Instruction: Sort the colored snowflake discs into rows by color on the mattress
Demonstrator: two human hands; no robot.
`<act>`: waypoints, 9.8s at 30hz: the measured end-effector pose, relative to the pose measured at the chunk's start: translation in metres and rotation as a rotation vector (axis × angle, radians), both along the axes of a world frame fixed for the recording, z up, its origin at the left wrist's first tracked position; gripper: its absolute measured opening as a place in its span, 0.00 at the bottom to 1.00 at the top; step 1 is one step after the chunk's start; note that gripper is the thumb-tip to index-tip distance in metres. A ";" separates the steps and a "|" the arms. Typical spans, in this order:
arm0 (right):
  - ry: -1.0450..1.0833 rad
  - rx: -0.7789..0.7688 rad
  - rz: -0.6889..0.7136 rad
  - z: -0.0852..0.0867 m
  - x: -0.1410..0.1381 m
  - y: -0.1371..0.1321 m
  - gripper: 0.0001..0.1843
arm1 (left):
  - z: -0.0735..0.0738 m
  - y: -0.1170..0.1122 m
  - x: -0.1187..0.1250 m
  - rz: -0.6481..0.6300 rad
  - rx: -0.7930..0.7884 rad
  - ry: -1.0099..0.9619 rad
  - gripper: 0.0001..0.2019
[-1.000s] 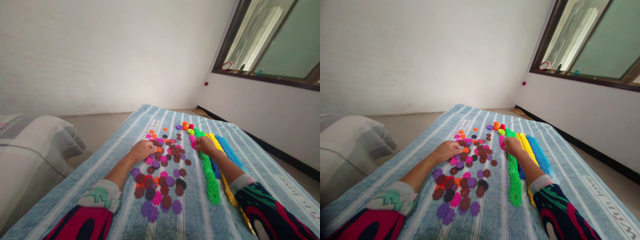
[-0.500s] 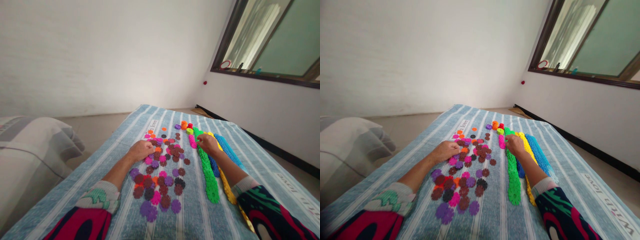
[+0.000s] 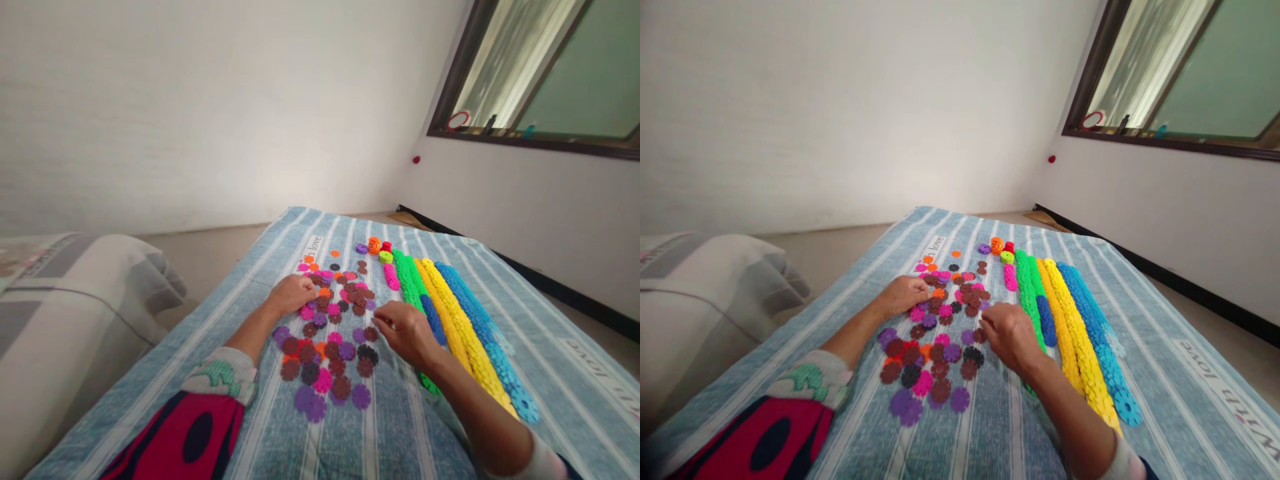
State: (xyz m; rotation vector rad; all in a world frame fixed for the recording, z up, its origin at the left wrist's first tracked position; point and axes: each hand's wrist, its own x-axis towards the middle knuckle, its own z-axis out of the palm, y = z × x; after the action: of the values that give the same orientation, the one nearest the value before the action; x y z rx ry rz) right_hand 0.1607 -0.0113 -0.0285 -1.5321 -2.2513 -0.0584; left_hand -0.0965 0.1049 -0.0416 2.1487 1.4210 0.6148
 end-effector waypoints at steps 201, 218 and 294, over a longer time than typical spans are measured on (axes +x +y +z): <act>-0.158 -0.177 -0.005 0.015 -0.010 0.018 0.10 | -0.005 0.001 -0.002 0.014 -0.027 -0.063 0.12; 0.017 -0.143 0.280 -0.018 -0.056 -0.057 0.02 | -0.004 -0.002 -0.005 -0.003 -0.246 -0.261 0.10; 0.166 0.149 0.262 -0.054 -0.048 -0.066 0.17 | -0.009 -0.008 -0.002 0.082 -0.080 -0.046 0.08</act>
State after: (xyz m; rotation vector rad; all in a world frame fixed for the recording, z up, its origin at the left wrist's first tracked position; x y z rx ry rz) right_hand 0.1122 -0.0771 -0.0821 -1.1155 -2.2387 -0.0212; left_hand -0.0981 0.0966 -0.0507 2.0106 1.4892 0.6225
